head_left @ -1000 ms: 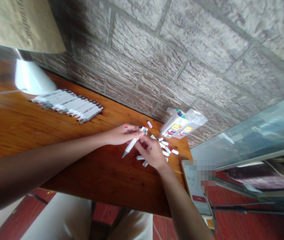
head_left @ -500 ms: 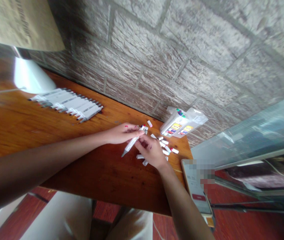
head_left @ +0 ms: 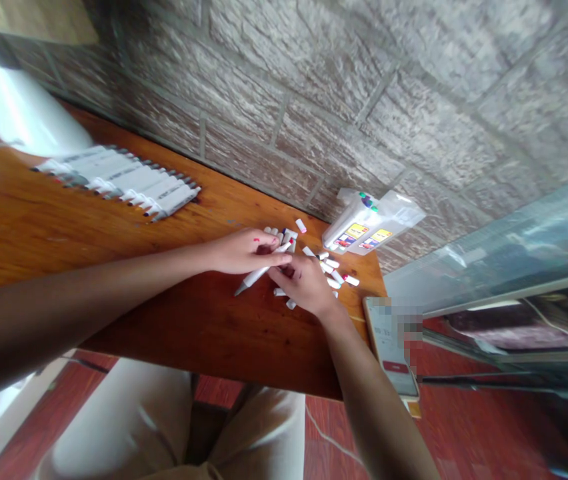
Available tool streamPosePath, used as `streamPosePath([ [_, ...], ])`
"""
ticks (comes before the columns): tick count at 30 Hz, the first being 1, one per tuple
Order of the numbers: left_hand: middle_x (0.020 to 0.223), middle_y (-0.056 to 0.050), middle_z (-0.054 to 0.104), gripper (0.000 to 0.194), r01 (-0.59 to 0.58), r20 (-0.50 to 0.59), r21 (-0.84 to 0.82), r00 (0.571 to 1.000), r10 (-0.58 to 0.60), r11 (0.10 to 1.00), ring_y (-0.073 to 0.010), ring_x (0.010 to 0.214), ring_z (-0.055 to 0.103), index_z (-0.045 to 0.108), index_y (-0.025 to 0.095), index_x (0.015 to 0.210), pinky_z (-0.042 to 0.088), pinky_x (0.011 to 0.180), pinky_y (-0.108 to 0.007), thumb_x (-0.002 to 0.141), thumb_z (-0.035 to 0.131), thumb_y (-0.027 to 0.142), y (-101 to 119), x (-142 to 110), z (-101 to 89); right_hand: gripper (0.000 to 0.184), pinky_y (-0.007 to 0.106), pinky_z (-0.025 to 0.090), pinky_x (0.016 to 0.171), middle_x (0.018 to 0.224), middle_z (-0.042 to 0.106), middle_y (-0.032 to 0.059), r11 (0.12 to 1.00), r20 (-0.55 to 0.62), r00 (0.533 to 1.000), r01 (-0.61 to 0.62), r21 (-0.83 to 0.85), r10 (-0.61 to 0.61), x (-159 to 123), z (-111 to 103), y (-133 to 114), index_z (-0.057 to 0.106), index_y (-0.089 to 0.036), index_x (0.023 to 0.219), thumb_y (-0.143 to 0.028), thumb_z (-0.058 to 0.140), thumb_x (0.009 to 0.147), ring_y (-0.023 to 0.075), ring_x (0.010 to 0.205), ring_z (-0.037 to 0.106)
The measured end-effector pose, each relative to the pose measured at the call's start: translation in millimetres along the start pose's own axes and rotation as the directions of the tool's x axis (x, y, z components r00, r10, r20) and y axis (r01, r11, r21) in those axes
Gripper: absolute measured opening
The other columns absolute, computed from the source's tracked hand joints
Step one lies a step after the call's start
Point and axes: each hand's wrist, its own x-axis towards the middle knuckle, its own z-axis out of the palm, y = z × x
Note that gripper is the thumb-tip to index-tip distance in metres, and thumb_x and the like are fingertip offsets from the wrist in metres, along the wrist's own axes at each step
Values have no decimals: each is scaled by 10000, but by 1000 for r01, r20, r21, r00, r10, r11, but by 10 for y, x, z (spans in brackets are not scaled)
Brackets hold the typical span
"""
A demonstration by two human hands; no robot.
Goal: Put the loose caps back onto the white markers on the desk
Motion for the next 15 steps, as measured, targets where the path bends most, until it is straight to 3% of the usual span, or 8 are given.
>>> streamPosePath([
  [15,761,-13,618,418,-9,-9,-117,1000,8,993,-132,745,562,636,127,786,417,691,-237,943,529,500,-62,3,15,222,231,347,567,615,549,-35,1000,-12,1000,7,3,-7,8,-5,7,580,-179,730,-294,602,918,92,552,477],
])
